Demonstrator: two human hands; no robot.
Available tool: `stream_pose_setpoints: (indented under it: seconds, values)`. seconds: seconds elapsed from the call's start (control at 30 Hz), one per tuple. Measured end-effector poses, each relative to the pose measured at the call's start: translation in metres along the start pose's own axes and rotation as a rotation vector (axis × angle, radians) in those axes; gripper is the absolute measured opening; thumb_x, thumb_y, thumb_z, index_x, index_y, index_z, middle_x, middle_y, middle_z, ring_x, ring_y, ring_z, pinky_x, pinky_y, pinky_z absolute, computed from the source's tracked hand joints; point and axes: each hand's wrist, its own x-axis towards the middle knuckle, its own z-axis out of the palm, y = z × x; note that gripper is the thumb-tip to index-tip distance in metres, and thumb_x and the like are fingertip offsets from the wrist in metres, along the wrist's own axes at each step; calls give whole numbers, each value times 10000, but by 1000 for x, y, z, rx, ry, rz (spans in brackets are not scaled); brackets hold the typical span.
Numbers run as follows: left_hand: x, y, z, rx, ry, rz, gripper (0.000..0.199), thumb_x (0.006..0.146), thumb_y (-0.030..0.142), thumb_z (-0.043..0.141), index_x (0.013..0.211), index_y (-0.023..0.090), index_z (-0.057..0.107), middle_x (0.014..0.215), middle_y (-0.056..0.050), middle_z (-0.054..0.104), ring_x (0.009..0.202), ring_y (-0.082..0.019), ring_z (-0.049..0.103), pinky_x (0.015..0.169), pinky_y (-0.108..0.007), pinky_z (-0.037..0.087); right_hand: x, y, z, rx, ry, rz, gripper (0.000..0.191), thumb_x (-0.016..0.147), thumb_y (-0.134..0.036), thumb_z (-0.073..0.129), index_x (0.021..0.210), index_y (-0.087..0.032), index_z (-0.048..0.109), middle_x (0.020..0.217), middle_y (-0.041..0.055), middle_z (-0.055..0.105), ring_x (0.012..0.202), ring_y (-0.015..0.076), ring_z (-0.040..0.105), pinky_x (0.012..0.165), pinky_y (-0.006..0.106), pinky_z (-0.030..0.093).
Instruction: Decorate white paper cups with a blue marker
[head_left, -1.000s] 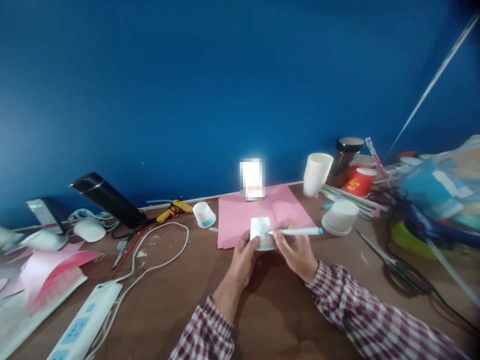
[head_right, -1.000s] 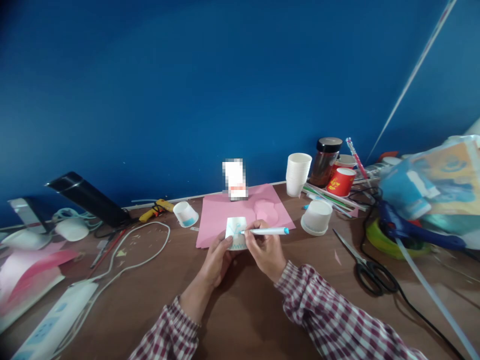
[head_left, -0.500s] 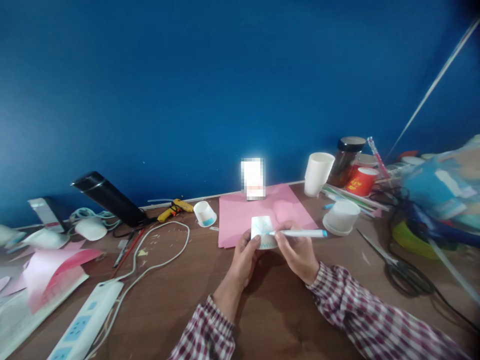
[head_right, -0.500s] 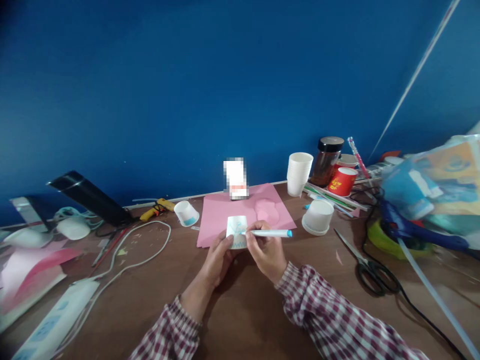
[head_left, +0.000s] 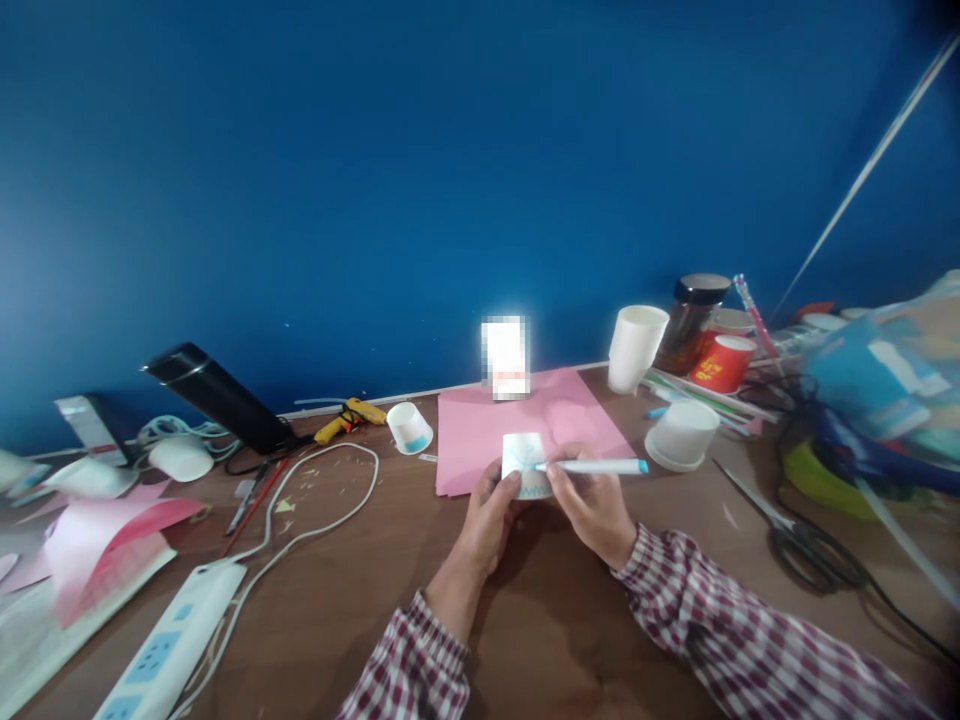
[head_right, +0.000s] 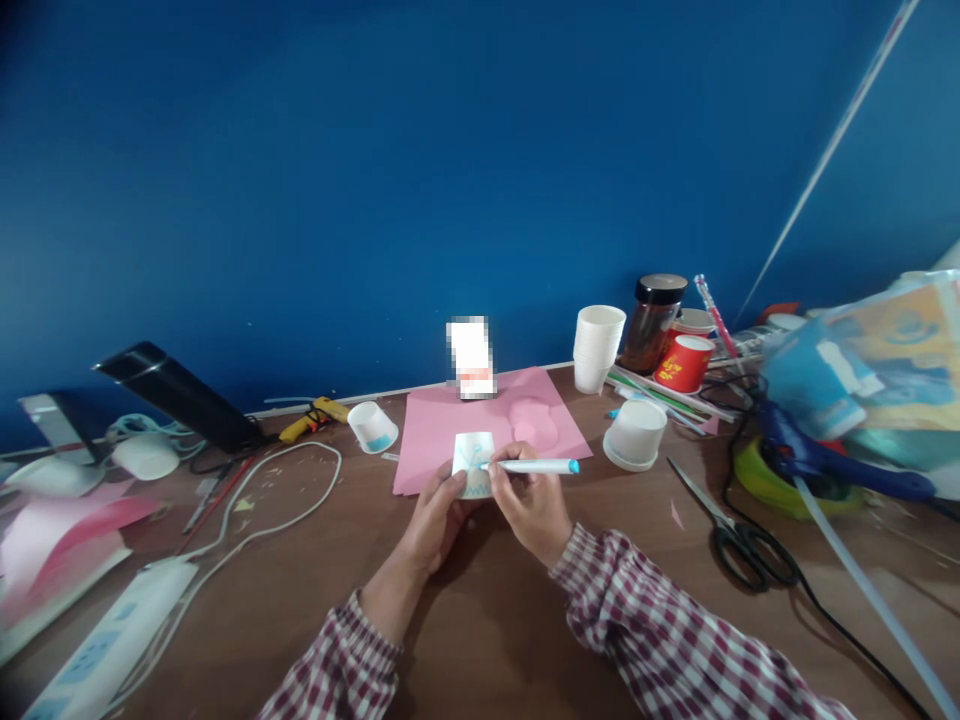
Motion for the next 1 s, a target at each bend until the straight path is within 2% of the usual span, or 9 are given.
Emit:
stream_pose_setpoints:
  seconds: [0.33, 0.73, 1.0]
  values:
    - [1, -2, -2, -25, 11, 8, 381, 778, 334, 742, 1096, 135, 667, 1023, -107, 730, 970, -256, 679, 915, -408, 518, 2, 3, 0, 60, 120, -3, 128, 904, -327, 581, 890, -201, 569, 744, 23, 636, 624, 154, 606, 549, 245, 517]
    - [1, -4, -4, 19, -28, 49, 360, 824, 290, 702, 1156, 156, 663, 1067, -99, 720, 991, -237, 656, 919, -373, 494, -3, 12, -2, -36, 82, -37, 108, 930, -307, 552, 938, -201, 571, 795, 31, 622, 666, 164, 607, 607, 283, 514]
    - [1, -5, -6, 39, 14, 27, 373, 789, 302, 732, 1122, 152, 655, 1037, -90, 709, 956, -229, 648, 896, -365, 489, -6, 7, 0, -54, 59, -53, 92, 923, -296, 575, 921, -205, 583, 786, 23, 641, 665, 158, 620, 615, 266, 533]
